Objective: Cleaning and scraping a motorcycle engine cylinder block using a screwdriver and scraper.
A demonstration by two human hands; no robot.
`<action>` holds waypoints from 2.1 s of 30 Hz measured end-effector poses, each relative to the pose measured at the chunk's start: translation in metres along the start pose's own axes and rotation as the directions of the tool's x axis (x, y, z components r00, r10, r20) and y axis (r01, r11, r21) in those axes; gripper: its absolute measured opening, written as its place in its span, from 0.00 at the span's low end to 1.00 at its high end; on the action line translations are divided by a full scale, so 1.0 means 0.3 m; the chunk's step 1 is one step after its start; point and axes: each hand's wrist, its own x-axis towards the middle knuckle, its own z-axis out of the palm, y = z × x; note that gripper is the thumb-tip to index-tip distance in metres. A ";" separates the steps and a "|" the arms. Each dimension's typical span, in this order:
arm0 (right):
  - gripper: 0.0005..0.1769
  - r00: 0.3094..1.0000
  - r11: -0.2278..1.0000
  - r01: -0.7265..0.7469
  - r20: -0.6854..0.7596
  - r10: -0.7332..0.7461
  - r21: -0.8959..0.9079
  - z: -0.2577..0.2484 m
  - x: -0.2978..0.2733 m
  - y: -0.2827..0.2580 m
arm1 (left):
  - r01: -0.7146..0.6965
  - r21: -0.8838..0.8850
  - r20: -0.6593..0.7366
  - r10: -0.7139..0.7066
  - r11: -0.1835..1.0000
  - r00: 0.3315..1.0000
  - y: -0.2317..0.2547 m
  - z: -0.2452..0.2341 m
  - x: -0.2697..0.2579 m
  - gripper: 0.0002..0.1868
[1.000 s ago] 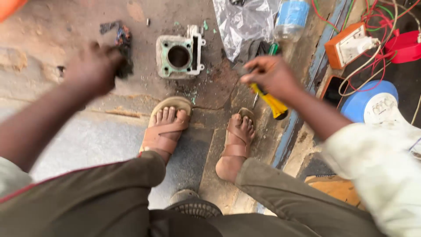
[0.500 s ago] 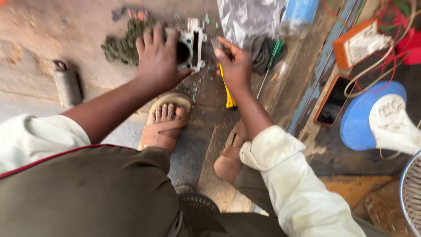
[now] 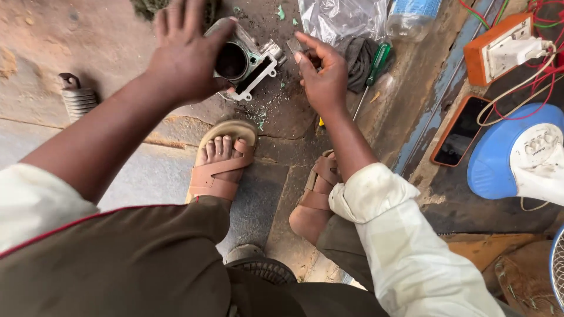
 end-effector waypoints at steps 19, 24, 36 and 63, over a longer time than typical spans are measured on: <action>0.18 0.971 0.962 0.109 -0.181 -0.157 -0.249 0.179 -0.084 -0.032 | 0.033 -0.087 -0.130 -0.044 0.996 0.991 0.055 0.070 -0.121 0.74; 0.14 0.960 0.949 0.017 -0.261 -0.103 -0.315 0.216 -0.090 -0.025 | 0.073 0.005 -0.071 -0.073 0.997 0.995 0.059 0.053 -0.115 0.70; 0.13 0.949 0.946 0.080 -0.267 -0.169 -0.314 0.233 -0.076 -0.041 | 0.082 0.129 -0.112 -0.068 0.988 0.991 0.072 0.022 -0.099 0.68; 0.09 0.936 0.822 0.222 -0.122 -0.330 -0.524 0.237 -0.102 -0.132 | 0.131 0.153 0.093 -0.147 0.979 0.985 0.126 0.010 -0.057 0.69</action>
